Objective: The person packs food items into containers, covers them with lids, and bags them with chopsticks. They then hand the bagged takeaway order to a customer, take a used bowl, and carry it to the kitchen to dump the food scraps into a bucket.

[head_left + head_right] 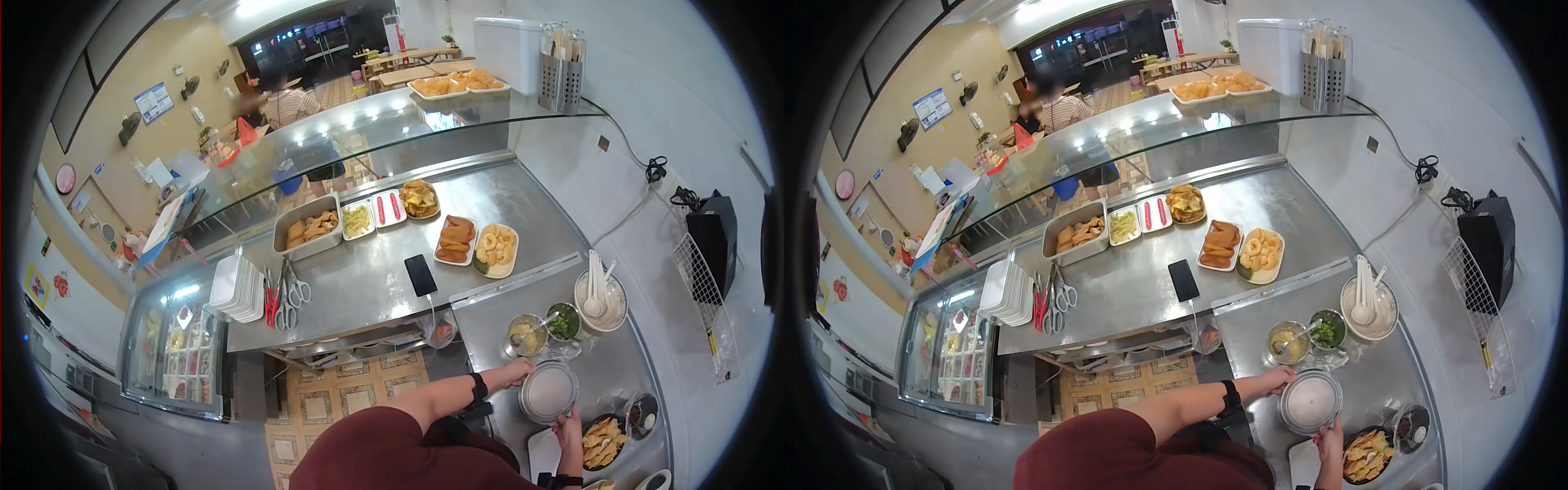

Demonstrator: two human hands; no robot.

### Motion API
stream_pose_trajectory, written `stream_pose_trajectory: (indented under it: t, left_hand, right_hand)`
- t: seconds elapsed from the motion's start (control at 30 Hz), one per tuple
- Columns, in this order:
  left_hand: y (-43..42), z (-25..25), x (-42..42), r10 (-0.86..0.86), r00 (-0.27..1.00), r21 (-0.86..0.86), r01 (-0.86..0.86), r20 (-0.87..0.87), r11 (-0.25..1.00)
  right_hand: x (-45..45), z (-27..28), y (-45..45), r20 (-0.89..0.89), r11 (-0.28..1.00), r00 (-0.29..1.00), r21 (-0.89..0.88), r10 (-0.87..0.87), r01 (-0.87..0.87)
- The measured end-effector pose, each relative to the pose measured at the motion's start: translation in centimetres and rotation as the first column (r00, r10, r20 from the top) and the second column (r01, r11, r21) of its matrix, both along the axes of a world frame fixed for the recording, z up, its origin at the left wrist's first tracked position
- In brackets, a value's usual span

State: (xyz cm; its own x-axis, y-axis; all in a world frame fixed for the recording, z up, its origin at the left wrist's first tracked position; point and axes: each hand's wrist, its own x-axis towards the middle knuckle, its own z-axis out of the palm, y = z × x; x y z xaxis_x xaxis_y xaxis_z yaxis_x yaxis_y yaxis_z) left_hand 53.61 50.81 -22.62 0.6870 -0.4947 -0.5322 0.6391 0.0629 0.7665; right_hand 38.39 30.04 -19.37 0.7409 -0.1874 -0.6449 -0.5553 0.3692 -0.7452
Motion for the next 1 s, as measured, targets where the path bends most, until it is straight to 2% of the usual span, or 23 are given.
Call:
stream_pose_trajectory:
  t: [0.07, 0.17, 0.27, 0.37, 0.47, 0.53, 0.57, 0.63, 0.67, 0.7, 0.77, 0.8, 0.83, 0.87, 0.93, 0.97, 1.0]
  left_hand:
    - [0.3, 1.1, 0.0, -0.031, 0.997, 0.013, 0.033, -0.076, 0.999]
    - [0.1, 0.6, 0.0, -0.024, 0.999, 0.064, 0.026, -0.034, 0.998]
    - [0.7, -1.5, 0.9, -0.236, 0.971, 0.042, 0.234, 0.038, 0.971]
    - [1.2, 0.5, -0.7, -0.165, 0.986, 0.140, 0.160, 0.024, 0.977]
    - [1.6, 1.5, -2.1, -0.193, 0.978, 0.121, 0.201, -0.081, 0.972]
    - [2.0, 3.6, -3.0, -0.261, 0.963, 0.147, 0.268, -0.062, 0.952]
    - [2.1, 4.3, -2.9, -0.296, 0.954, 0.162, 0.300, -0.048, 0.940]
    - [1.6, 1.1, -1.3, -0.379, 0.920, 0.167, 0.359, 0.105, 0.918]
    - [1.2, -0.4, -0.7, -0.410, 0.893, 0.177, 0.381, 0.183, 0.908]
    - [0.6, -0.4, -1.0, -0.301, 0.930, 0.174, 0.267, 0.212, 0.948]
    - [0.2, 1.1, -1.1, -0.180, 0.965, 0.159, 0.151, 0.189, 0.976]
    - [-0.1, 1.4, -1.4, -0.123, 0.978, 0.150, 0.097, 0.169, 0.984]
    - [-0.3, 1.5, -1.7, -0.129, 0.939, 0.312, 0.024, 0.320, 0.950]
    - [-0.7, 0.5, -1.7, -0.136, 0.881, 0.353, -0.037, 0.452, 0.935]
    - [-1.6, -3.2, -1.3, -0.170, 0.711, 0.406, -0.174, 0.682, 0.897]
    - [-1.4, -2.7, -1.5, -0.187, 0.711, 0.416, -0.161, 0.677, 0.895]
    - [-1.0, -1.6, -1.9, -0.205, 0.710, 0.427, -0.147, 0.674, 0.892]
  right_hand:
    - [0.1, -0.4, -0.3, -0.001, 1.000, 1.000, -0.006, 0.006, -0.006]
    - [0.3, -0.7, -0.5, 0.013, 0.999, 1.000, -0.037, 0.025, -0.025]
    - [0.4, -0.7, -0.4, 0.018, 0.994, 1.000, -0.111, 0.020, -0.018]
    - [0.5, -1.6, -1.0, 0.030, 0.975, 0.999, -0.224, 0.021, -0.013]
    - [0.6, -1.1, -0.7, 0.034, 0.958, 0.999, -0.284, -0.037, 0.045]
    - [0.8, 1.2, 0.5, 0.022, 0.949, 0.993, -0.295, -0.113, 0.114]
    - [0.7, 1.8, 0.5, 0.027, 0.943, 0.997, -0.323, -0.072, 0.077]
    - [0.8, 2.3, 0.4, 0.041, 0.925, 0.999, -0.380, 0.014, 0.003]
    - [1.2, 1.3, 0.2, 0.070, 0.925, 0.998, -0.377, -0.012, 0.037]
    - [1.5, -1.5, -0.8, 0.099, 0.926, 0.994, -0.371, -0.039, 0.073]
    - [1.7, -7.8, -3.3, 0.163, 0.903, 0.984, -0.409, -0.072, 0.134]
    - [1.9, -8.6, -3.4, 0.201, 0.878, 0.977, -0.451, -0.072, 0.158]
    - [1.8, -9.3, -3.8, 0.212, 0.857, 0.976, -0.493, -0.050, 0.151]
    - [1.7, -10.0, -4.1, 0.225, 0.840, 0.973, -0.520, -0.040, 0.155]
    - [1.7, -7.0, -2.1, 0.255, 0.810, 0.966, -0.559, -0.036, 0.178]
    - [1.7, -4.9, -0.8, 0.273, 0.797, 0.961, -0.571, -0.042, 0.197]
    - [1.9, -5.5, -0.5, 0.305, 0.747, 0.951, -0.621, -0.051, 0.239]
